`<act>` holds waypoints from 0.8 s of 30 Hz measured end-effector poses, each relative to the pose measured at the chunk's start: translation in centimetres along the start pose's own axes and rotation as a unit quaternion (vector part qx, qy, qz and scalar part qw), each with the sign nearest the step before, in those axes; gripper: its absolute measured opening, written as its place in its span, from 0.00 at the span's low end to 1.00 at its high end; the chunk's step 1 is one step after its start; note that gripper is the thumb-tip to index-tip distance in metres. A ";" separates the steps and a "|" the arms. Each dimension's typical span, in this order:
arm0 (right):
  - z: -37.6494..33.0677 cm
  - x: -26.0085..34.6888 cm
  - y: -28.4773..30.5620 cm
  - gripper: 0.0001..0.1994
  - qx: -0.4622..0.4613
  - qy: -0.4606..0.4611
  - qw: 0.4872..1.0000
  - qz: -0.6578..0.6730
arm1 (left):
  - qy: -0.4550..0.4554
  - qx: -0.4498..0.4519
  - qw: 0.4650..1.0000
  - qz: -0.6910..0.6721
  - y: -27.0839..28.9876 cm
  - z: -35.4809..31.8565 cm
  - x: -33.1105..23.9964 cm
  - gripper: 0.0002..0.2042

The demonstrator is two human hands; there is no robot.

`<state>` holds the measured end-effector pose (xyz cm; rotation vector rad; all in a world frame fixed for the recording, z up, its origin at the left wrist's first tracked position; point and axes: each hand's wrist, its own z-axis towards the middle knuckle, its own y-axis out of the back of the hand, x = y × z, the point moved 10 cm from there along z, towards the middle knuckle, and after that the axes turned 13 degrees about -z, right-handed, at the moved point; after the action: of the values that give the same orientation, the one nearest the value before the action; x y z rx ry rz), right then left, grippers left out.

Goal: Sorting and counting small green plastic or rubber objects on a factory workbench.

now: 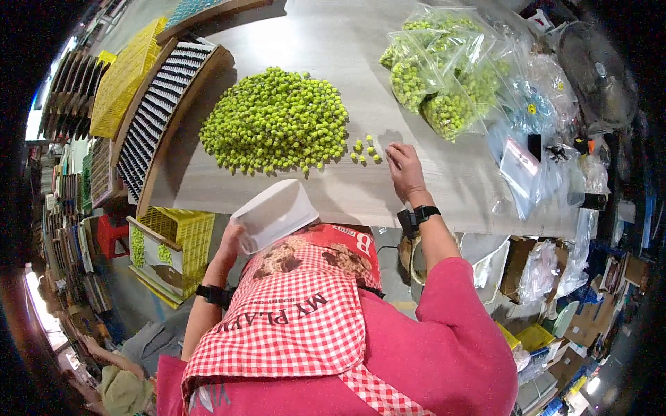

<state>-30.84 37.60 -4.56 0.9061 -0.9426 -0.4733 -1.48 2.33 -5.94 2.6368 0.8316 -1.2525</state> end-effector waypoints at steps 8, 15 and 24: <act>1.2 4.2 -0.9 0.15 0.021 0.053 0.996 -0.070 | -0.004 0.026 1.000 -0.012 -0.5 0.4 0.2 0.27; -0.7 1.7 0.5 0.11 -0.030 0.001 0.993 -0.113 | 0.000 0.015 1.000 0.007 0.1 0.4 0.8 0.26; -2.0 -1.3 1.8 0.13 -0.068 -0.051 0.983 -0.166 | -0.014 0.010 1.000 -0.016 1.6 0.9 2.0 0.26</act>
<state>-29.91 40.44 -4.23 0.9242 -0.8433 -0.8654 -0.26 1.60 -8.24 2.6255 0.8646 -1.3088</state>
